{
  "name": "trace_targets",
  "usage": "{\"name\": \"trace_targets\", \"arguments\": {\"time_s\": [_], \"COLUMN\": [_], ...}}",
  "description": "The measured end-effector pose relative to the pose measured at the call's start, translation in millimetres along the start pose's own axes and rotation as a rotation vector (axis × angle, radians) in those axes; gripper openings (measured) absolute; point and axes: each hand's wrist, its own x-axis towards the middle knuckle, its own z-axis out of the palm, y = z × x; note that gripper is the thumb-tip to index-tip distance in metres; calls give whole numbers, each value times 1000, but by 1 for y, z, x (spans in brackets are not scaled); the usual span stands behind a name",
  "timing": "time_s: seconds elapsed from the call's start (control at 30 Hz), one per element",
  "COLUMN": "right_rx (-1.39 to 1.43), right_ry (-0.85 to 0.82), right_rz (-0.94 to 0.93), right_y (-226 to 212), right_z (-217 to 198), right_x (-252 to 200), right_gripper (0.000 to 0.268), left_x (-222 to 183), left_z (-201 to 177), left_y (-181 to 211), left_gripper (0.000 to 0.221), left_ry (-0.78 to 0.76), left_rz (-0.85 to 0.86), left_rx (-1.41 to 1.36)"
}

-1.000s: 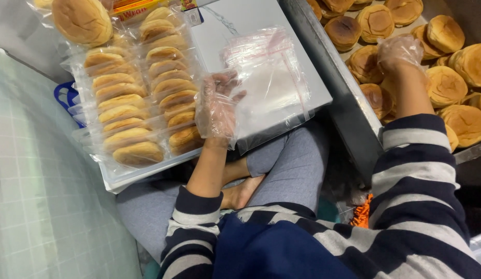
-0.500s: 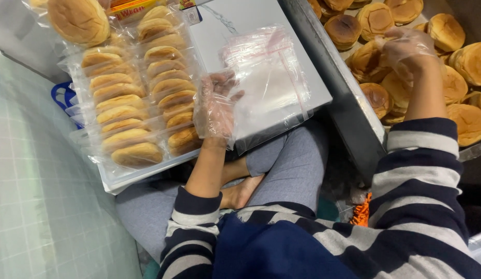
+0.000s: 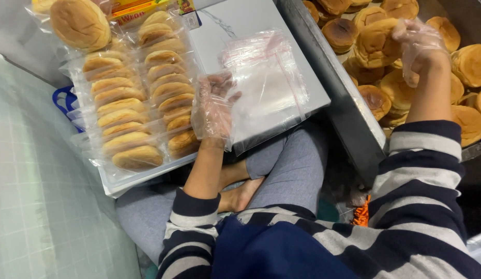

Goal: Packing burger buns from a large metal tray into plastic bags.

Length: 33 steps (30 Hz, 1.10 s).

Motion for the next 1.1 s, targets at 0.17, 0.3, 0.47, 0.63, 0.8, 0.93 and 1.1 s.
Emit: {"name": "trace_targets", "arguments": {"time_s": [0.17,0.3,0.47,0.63,0.8,0.93,1.1], "right_rx": [536,1165,749,866,766,867,867], "right_ry": [95,-209,-370,-486,-538,-638,-602], "right_rz": [136,36,89,130,91,116,162], "right_y": [-5,-114,-189,-187,-189,-178,-177], "right_z": [6,-3,17,37,41,58,68], "right_x": [9,-54,-96,-100,-103,-95,-95], "right_gripper": [28,32,26,23,20,25,22], "left_x": [1,2,4,1,4,6,-5], "left_z": [6,10,10,11,5,22,28], "left_y": [3,4,5,6,-2,-9,-7], "left_gripper": [23,22,25,24,26,36,87], "left_ry": [16,37,56,70,-33,-8,63], "left_rz": [10,12,13,15,-7,-9,-506], "left_rx": [42,50,74,95,38,181,94]}}
